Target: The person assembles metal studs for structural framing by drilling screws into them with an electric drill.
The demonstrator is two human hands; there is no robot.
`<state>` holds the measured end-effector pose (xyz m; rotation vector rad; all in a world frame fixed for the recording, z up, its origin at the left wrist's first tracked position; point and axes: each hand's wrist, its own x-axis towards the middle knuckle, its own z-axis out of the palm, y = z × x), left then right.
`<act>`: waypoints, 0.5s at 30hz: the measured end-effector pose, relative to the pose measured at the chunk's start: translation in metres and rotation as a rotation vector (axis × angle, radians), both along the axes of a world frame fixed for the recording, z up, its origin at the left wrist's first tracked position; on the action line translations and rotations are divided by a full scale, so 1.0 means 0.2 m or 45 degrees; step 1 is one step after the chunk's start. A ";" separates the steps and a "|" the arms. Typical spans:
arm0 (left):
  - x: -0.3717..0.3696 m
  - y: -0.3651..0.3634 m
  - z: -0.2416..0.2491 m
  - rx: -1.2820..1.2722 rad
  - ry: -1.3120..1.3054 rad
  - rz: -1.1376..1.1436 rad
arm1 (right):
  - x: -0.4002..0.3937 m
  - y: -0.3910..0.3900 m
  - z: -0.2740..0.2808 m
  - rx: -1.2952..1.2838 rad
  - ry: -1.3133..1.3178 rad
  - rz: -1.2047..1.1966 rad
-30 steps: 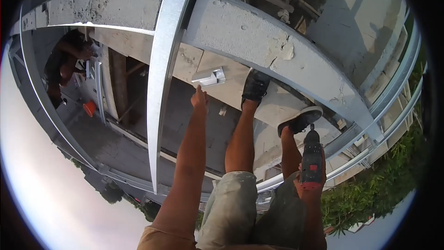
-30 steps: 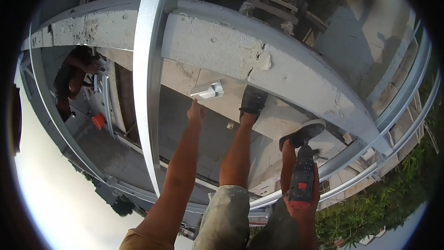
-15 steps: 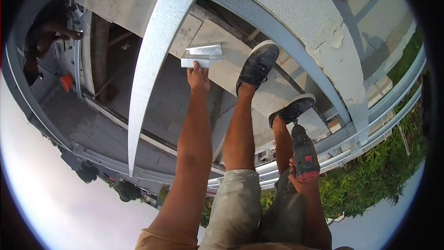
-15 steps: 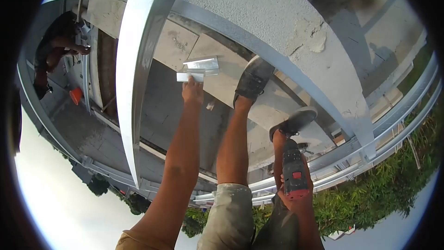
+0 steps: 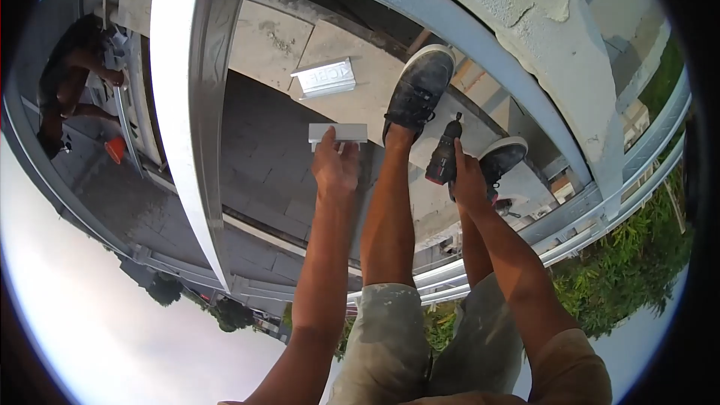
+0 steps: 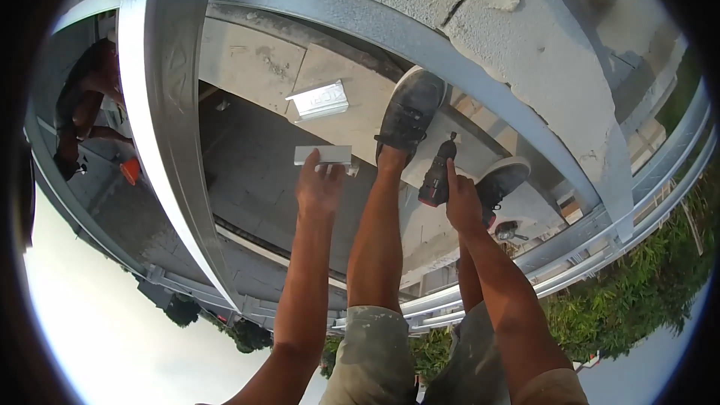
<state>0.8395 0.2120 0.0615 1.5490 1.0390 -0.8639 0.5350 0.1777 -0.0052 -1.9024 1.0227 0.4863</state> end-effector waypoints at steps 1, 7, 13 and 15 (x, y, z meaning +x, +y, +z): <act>-0.01 -0.02 -0.01 0.008 0.002 -0.016 | 0.00 0.06 -0.06 -0.040 0.001 -0.089; -0.14 -0.04 -0.05 0.007 -0.546 -1.141 | 0.08 0.26 -0.28 -0.181 -0.017 -0.453; -0.18 -0.11 -0.05 0.167 -0.646 -1.910 | 0.11 0.36 -0.42 -0.092 0.065 -0.681; -0.20 -0.15 -0.04 0.156 -0.583 -1.868 | 0.09 0.38 -0.46 -0.113 0.038 -0.703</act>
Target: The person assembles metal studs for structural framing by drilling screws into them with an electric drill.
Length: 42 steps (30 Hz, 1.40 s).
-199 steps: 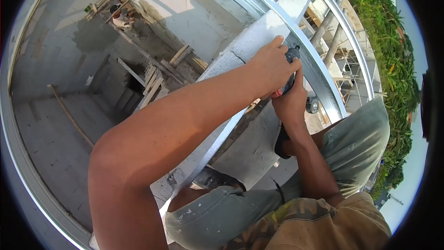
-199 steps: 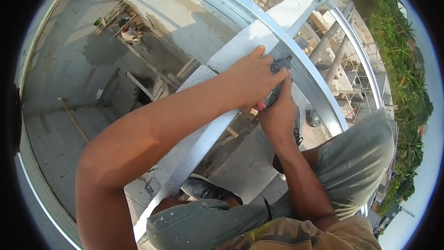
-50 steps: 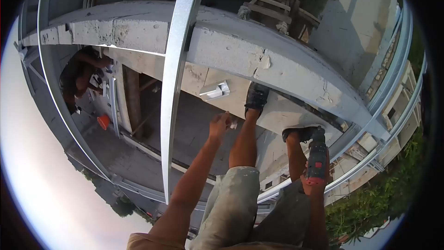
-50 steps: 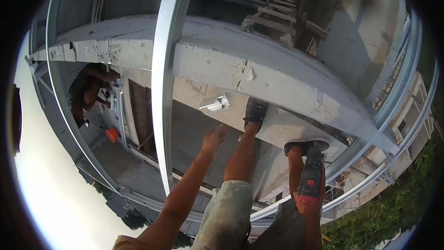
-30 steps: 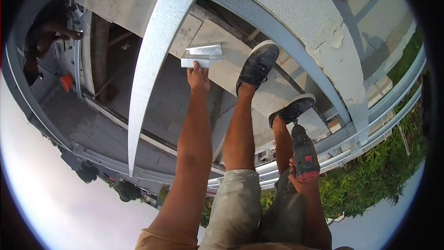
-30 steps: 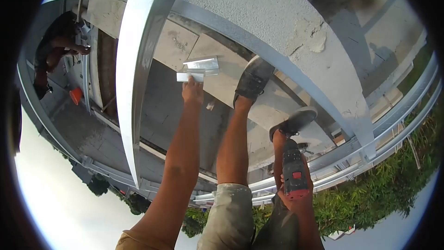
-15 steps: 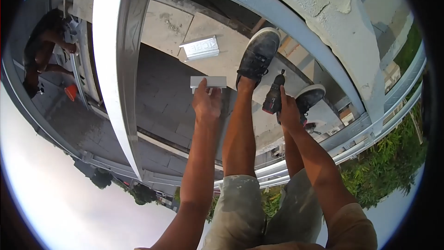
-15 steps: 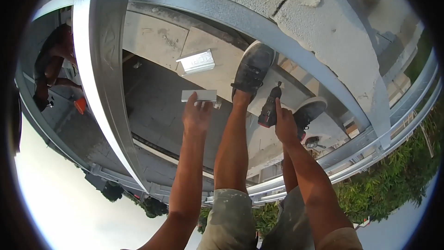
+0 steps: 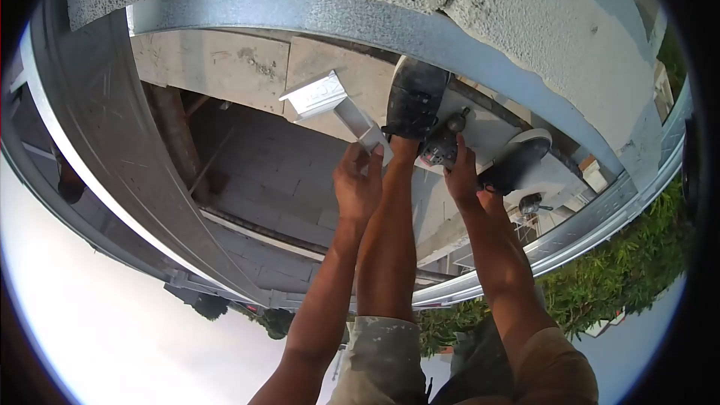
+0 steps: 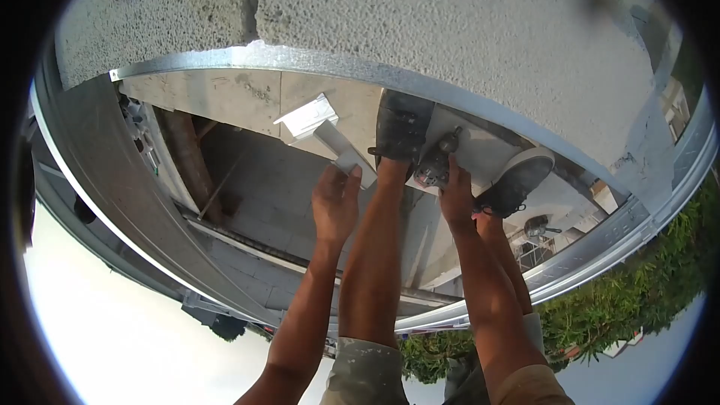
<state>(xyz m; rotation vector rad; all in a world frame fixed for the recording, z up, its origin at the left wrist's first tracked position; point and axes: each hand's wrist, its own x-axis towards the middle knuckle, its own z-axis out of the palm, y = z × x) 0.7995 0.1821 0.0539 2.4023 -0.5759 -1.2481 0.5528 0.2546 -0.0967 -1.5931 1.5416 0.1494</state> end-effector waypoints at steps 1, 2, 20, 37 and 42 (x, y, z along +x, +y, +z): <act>0.00 0.00 0.00 0.002 -0.008 -0.013 | 0.00 0.01 0.00 0.023 0.011 0.007; -0.01 -0.01 0.00 0.004 0.039 -0.009 | 0.01 0.01 0.00 0.042 0.015 0.019; -0.12 -0.05 0.10 -0.353 0.247 0.423 | -0.16 -0.02 -0.07 0.253 0.152 0.225; 0.04 -0.24 0.96 -0.460 0.537 0.469 | 0.64 -1.37 1.55 1.039 -1.066 0.045; 0.10 -0.25 0.98 -0.777 0.799 0.739 | 0.66 -1.28 1.63 1.124 -0.936 0.119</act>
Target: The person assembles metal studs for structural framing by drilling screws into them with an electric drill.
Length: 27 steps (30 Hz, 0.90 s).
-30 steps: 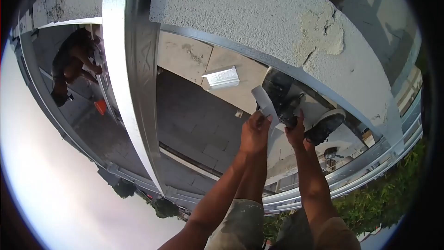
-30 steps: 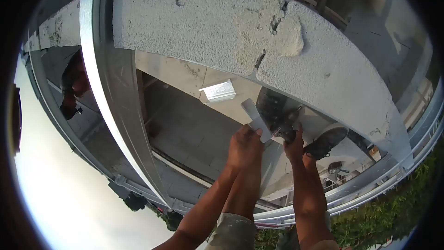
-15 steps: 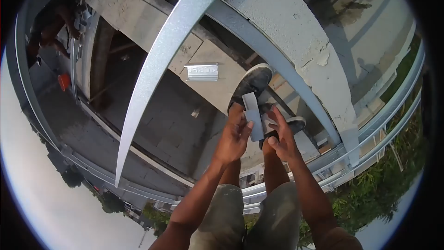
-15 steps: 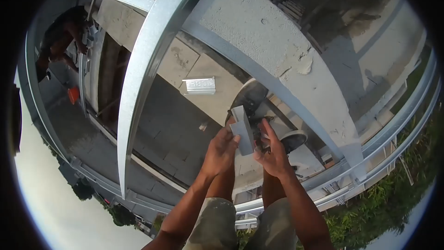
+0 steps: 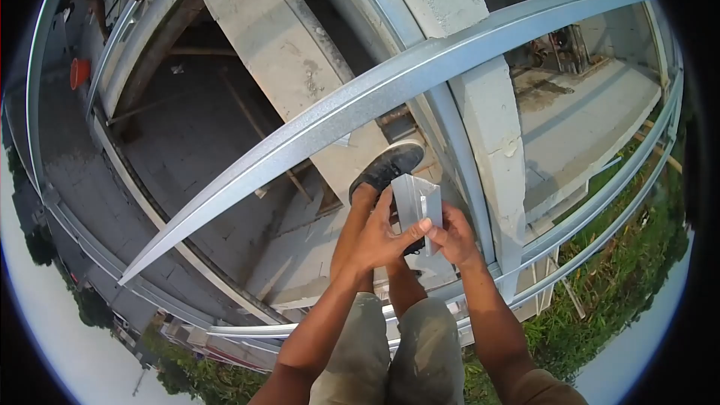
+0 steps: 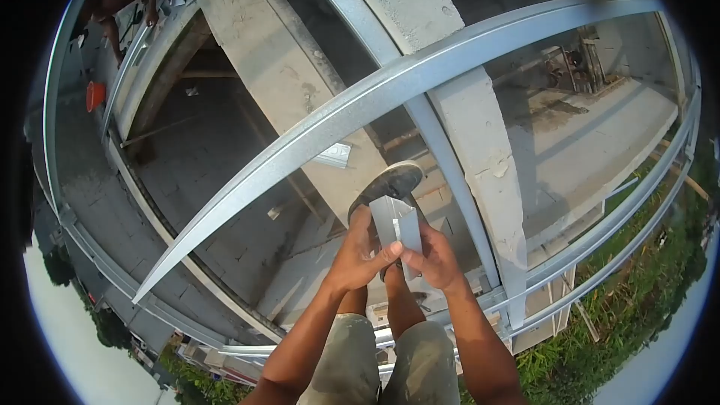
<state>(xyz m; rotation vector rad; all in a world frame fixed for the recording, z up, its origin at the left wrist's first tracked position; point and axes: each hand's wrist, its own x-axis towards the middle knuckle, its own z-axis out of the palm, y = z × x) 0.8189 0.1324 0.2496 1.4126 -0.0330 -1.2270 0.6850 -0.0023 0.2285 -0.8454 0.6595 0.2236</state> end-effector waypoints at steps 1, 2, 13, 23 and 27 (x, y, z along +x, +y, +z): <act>-0.02 -0.01 -0.01 -0.006 -0.003 0.012 | 0.02 0.03 0.02 -0.006 -0.003 0.012; -0.03 -0.01 -0.03 0.108 -0.033 0.081 | 0.06 0.07 0.04 -0.069 0.032 -0.050; 0.11 -0.29 -0.31 -0.209 -0.211 0.456 | -0.04 0.16 0.07 -0.343 0.381 -0.342; 0.28 -0.30 -0.41 -0.008 -0.085 0.341 | -0.17 0.12 0.05 -0.553 0.399 -0.429; 0.22 -0.21 -0.41 -0.109 0.380 0.556 | -0.04 0.00 0.00 -0.751 0.269 -0.342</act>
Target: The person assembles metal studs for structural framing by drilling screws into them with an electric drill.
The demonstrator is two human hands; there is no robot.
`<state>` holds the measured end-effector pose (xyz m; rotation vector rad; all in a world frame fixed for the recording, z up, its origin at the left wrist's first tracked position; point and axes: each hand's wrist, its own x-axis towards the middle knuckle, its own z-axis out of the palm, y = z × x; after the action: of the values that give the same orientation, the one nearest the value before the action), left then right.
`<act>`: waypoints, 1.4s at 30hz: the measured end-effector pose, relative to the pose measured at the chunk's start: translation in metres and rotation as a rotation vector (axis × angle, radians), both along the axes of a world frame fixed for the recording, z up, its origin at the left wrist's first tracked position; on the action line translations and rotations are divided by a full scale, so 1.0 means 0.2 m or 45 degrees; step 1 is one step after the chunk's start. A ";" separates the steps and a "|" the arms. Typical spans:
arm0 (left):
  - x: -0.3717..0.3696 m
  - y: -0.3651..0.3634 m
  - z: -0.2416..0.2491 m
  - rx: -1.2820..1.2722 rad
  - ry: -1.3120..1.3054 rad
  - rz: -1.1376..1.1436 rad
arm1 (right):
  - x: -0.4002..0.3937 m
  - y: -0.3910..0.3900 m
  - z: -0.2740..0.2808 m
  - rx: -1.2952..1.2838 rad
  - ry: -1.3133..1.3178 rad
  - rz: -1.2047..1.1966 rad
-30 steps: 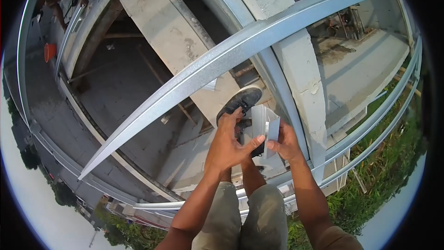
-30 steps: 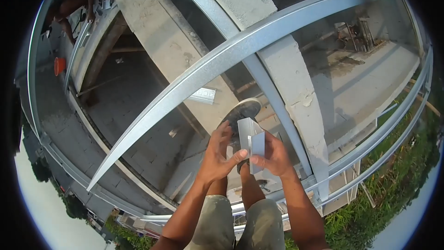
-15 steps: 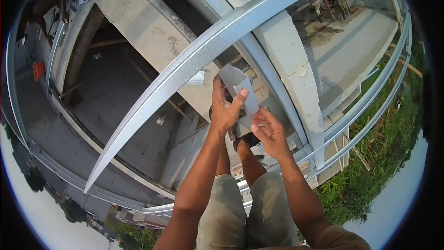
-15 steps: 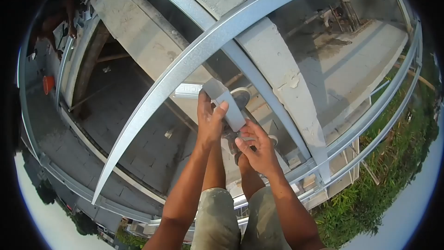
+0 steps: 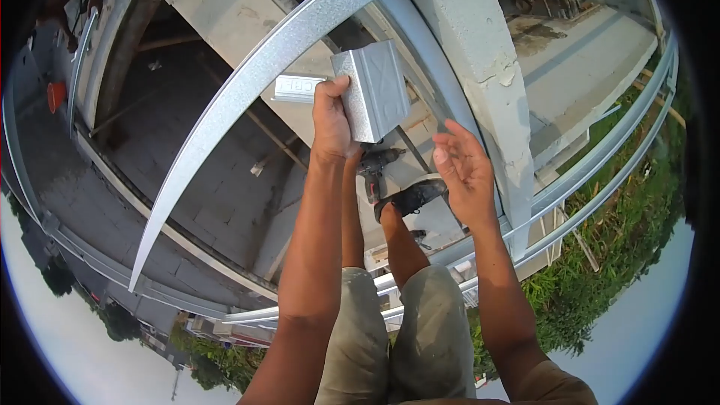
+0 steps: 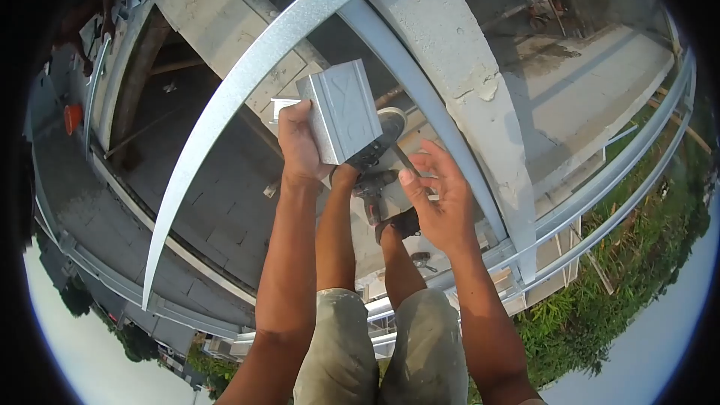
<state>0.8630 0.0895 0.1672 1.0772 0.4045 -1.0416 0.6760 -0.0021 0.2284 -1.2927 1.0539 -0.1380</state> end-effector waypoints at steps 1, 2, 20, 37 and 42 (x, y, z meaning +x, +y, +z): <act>-0.03 0.04 0.03 -0.127 0.039 0.006 | 0.04 -0.02 0.00 0.007 0.004 0.011; -0.05 0.06 0.06 -0.257 0.073 0.014 | 0.10 -0.03 0.01 0.067 -0.048 0.081; 0.10 -0.31 -0.01 0.109 -0.735 -0.152 | 0.65 -0.12 -0.20 -1.165 0.054 0.213; -0.02 -0.56 -0.09 0.576 -0.822 -0.206 | -0.63 0.70 0.22 0.217 0.710 0.540; 0.02 -0.51 -0.07 0.448 -0.738 -0.213 | -0.83 0.93 0.21 0.270 0.663 0.996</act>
<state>0.8660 -0.0119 0.1542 1.6886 0.0237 -0.7668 0.5107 0.1837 0.2708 -1.4892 0.8791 0.9178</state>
